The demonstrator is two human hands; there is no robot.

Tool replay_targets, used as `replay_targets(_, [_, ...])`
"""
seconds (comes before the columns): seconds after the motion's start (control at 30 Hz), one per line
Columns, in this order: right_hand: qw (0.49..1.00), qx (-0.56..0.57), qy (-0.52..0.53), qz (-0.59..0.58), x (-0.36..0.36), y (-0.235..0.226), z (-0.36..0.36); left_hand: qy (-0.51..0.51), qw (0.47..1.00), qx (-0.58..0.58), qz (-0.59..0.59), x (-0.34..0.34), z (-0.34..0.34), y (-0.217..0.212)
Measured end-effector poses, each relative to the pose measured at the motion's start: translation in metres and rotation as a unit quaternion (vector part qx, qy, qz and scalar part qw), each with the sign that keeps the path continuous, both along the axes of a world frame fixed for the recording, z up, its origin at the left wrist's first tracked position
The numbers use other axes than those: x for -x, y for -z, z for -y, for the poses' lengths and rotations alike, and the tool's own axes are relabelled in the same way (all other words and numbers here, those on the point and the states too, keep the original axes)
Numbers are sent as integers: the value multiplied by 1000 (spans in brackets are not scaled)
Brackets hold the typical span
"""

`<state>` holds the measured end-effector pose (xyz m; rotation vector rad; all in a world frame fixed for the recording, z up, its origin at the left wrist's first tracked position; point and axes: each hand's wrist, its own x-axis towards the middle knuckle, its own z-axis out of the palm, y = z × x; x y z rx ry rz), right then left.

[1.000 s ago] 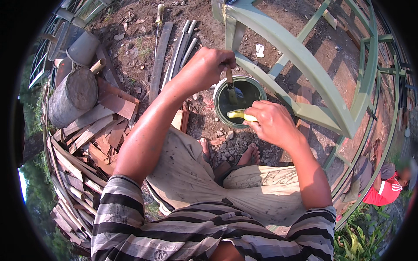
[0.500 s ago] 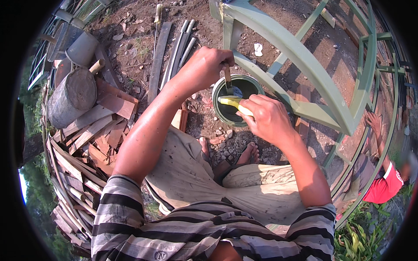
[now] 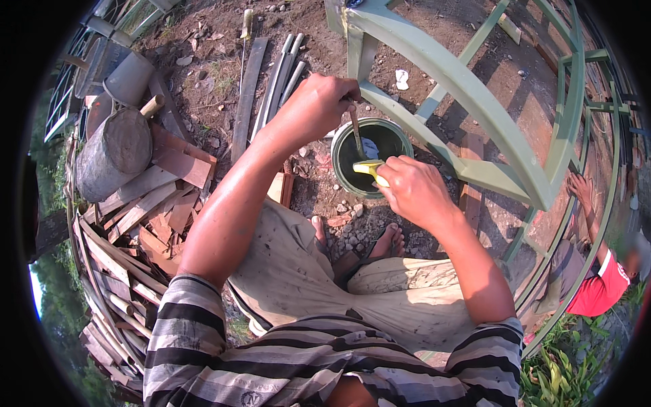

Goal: The person walks up a set of curved stone stairs carrying a paint can and brush, then proceeds to paint a green metal frame structure in an outdoor area. The person dips the brush into the can and applies paint to the metal bars of the frame.

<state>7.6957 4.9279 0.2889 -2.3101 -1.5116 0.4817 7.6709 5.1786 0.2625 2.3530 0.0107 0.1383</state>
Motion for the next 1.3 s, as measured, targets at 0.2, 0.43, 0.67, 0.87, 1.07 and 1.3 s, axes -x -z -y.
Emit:
replay_targets(0.2, [994,-24,86,-70,-8,1,4,14,1000,1,7,3,4,-4])
replay_targets(0.43, [995,-24,92,5,11,37,5,86,989,-114,40,6,20,-13])
replay_targets(0.67, [993,-59,99,-9,12,38,-1,71,988,-129,47,6,19,-15])
replay_targets(0.87, [995,-39,90,14,13,34,-1,68,987,-141,34,7,16,-14])
replay_targets(1.07, [993,-36,109,-4,11,33,4,77,987,-136,44,5,17,-13])
replay_targets(1.3, [996,-28,56,67,15,13,-1,70,986,-141,55,7,17,-13])
